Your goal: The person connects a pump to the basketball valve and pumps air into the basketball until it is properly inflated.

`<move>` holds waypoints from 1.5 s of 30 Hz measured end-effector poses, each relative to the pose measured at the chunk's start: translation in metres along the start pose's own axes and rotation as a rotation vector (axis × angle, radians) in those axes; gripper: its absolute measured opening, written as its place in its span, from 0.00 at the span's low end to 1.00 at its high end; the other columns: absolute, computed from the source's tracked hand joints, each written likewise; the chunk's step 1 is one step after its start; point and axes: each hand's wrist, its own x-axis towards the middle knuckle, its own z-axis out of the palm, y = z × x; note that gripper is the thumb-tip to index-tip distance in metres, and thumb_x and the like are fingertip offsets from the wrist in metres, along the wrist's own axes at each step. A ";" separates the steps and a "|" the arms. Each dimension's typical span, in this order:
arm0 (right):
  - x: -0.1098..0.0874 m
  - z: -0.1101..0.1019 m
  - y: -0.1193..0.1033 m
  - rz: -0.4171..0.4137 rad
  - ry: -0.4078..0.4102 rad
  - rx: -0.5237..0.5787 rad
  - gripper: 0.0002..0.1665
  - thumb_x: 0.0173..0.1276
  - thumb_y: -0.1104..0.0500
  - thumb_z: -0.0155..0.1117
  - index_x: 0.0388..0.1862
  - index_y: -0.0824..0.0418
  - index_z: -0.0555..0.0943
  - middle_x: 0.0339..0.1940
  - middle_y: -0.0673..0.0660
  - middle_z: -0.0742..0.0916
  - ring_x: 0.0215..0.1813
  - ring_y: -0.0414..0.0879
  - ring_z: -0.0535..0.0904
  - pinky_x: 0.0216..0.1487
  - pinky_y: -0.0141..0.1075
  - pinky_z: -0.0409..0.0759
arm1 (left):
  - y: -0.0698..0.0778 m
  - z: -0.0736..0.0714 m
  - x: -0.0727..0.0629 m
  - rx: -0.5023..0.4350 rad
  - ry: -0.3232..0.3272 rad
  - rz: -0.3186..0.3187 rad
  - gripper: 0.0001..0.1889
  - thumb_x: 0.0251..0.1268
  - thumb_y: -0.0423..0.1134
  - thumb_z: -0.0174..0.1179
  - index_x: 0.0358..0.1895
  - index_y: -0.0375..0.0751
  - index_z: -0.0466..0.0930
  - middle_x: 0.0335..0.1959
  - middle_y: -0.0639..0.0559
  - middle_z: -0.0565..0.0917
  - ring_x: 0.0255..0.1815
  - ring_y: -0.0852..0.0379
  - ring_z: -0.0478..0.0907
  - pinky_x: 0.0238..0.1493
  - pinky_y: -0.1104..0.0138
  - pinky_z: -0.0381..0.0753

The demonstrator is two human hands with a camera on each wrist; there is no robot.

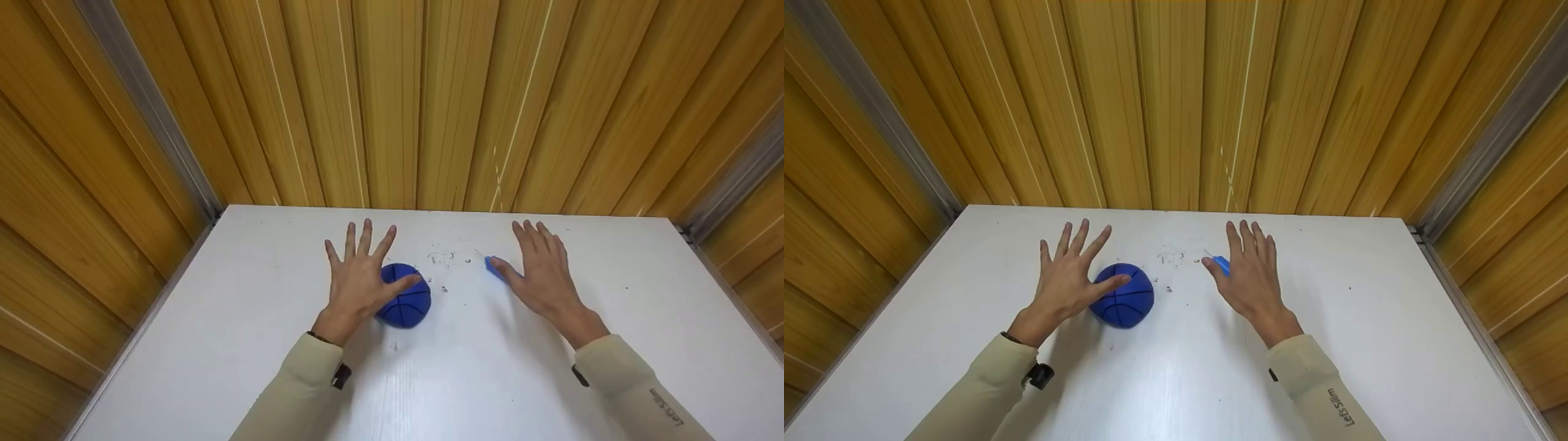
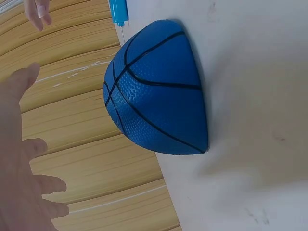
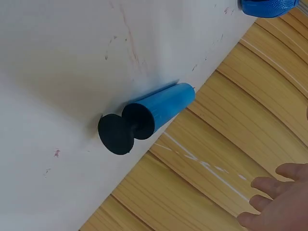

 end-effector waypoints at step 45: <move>-0.007 0.031 0.059 0.292 -0.261 0.252 0.41 0.73 0.50 0.75 0.72 0.76 0.71 0.64 0.74 0.80 0.63 0.68 0.78 0.65 0.61 0.76 | 0.003 0.054 0.004 -0.188 -0.216 0.043 0.49 0.51 0.64 0.81 0.78 0.54 0.74 0.83 0.41 0.62 0.82 0.34 0.57 0.76 0.35 0.60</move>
